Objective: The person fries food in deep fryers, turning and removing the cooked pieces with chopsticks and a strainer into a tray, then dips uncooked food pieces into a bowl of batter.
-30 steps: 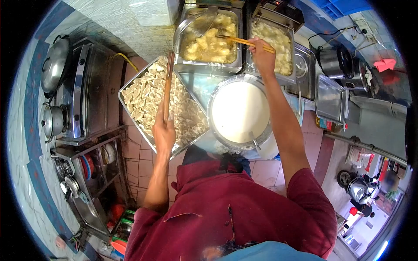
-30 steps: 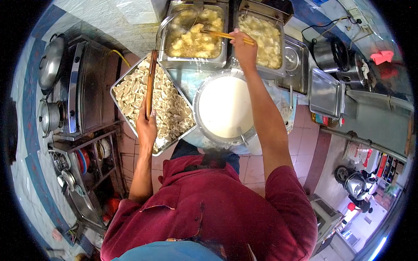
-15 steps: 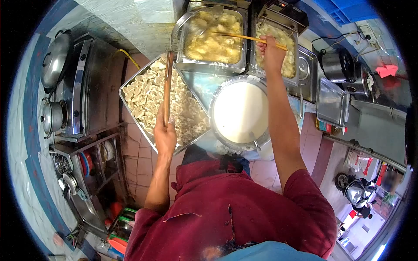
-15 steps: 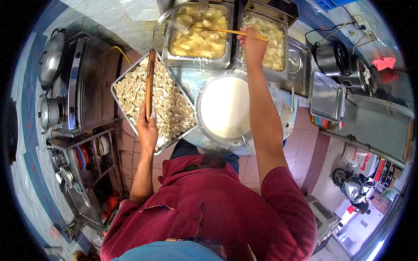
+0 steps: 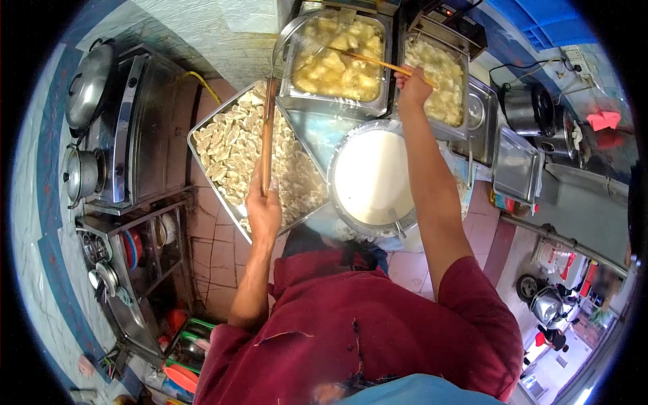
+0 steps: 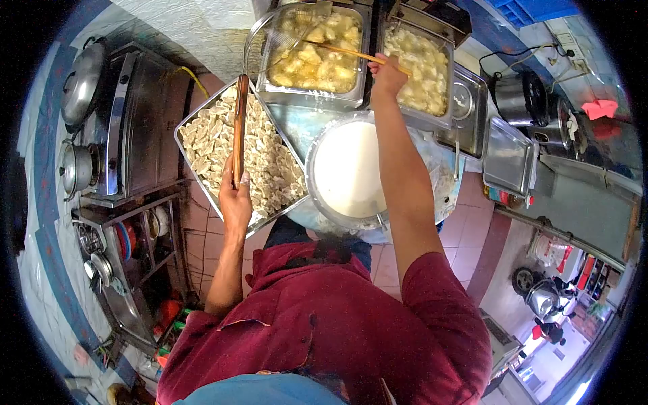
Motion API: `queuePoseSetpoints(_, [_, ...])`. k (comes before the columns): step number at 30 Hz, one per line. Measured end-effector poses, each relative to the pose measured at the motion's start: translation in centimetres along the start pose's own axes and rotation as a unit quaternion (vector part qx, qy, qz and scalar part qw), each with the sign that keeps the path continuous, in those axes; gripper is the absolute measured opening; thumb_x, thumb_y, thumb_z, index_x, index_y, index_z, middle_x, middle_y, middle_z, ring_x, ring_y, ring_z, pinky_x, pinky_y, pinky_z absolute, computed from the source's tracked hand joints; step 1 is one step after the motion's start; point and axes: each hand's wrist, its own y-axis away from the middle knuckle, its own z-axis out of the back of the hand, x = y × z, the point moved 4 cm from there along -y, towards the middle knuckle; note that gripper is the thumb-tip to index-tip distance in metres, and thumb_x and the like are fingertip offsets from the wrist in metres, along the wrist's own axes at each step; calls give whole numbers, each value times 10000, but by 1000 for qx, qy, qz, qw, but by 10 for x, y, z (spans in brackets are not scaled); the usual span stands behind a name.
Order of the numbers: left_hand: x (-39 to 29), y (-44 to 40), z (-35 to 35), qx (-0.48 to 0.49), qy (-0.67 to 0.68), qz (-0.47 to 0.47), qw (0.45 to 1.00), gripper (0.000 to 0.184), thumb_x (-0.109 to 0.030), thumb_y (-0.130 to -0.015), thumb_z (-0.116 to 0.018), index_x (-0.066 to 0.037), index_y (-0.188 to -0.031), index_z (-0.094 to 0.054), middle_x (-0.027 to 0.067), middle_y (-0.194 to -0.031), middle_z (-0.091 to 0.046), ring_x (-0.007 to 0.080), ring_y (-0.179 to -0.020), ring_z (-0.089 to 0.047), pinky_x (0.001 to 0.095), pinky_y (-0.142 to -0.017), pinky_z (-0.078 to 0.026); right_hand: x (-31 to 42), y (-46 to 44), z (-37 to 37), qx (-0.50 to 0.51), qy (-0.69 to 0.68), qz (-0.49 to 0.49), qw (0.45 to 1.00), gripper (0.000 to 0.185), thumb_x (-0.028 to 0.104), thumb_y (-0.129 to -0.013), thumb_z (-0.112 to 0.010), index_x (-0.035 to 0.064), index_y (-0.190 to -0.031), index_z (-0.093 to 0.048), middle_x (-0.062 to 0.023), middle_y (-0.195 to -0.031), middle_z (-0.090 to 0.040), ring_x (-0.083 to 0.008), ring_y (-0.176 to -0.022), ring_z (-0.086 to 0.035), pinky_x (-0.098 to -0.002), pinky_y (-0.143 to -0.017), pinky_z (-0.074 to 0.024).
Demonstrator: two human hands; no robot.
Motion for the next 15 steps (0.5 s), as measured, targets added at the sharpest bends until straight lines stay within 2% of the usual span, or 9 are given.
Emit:
queuePoseSetpoints(1, [0, 0, -1, 0, 3, 2, 1000, 532, 29, -927, -495, -53, -1446, -411, 166, -1249, -596, 152, -897, -599, 273, -723, -499, 2, 1, 5, -11, -25, -6, 1000, 487, 338, -1026, -444, -84, -914, -660, -135, -640, -626, -122, -454, -469, -227, -431, -391])
queuePoseSetpoints(4, [-1, 0, -5, 5, 7, 12, 1000, 553, 61, -912, -473, -53, -1449, -408, 169, -1276, -583, 164, -921, -604, 285, -744, -503, 6, 1, 23, -56, -38, -16, 998, 490, 336, -1029, -435, -78, -889, -656, -135, -633, -624, -127, -457, -470, -232, -446, -402])
queuePoseSetpoints(7, [4, -3, -11, 7, -3, 6, 1000, 574, 86, -895, -463, -51, -1450, -408, 171, -1298, -575, 181, -967, -610, 291, -770, -505, 11, 1, 33, -65, -69, 37, 995, 448, 306, -1016, -467, -55, -818, -643, -117, -654, -639, -154, -498, -566, -244, -470, -429])
queuePoseSetpoints(10, [3, -5, -15, 21, -14, 13, 1000, 606, 109, -870, -468, -57, -1451, -408, 178, -1335, -561, 193, -1046, -607, 282, -804, -504, 23, 15, 31, -20, -27, 176, 984, 411, 285, -1009, -504, -53, -827, -651, -95, -691, -643, -146, -531, -578, -251, -499, -445])
queuePoseSetpoints(12, [-3, -3, -18, 38, 4, 42, 998, 617, 113, -864, -470, -64, -1451, -410, 180, -1341, -557, 193, -1057, -604, 280, -812, -503, 31, 30, 26, 12, 1, 208, 978, 384, 269, -1003, -522, -51, -849, -667, -84, -710, -653, -134, -562, -591, -252, -523, -457])
queuePoseSetpoints(13, [-2, -5, -21, 25, -13, -12, 1000, 617, 94, -874, -474, -94, -1459, -409, 171, -1214, -619, 175, -909, -624, 289, -726, -510, 36, 37, 23, 29, 15, 223, 974, 370, 260, -1000, -531, -50, -859, -675, -79, -719, -657, -128, -578, -598, -253, -535, -463])
queuePoseSetpoints(15, [-7, -2, -25, 25, 5, 0, 1000, 517, -15, -938, -515, -86, -1444, -429, 115, -1119, -633, 121, -793, -555, 265, -656, -471, 47, 49, 21, 35, 53, 238, 969, 353, 248, -998, -537, -46, -876, -689, -73, -736, -668, -120, -609, -606, -244, -559, -469])
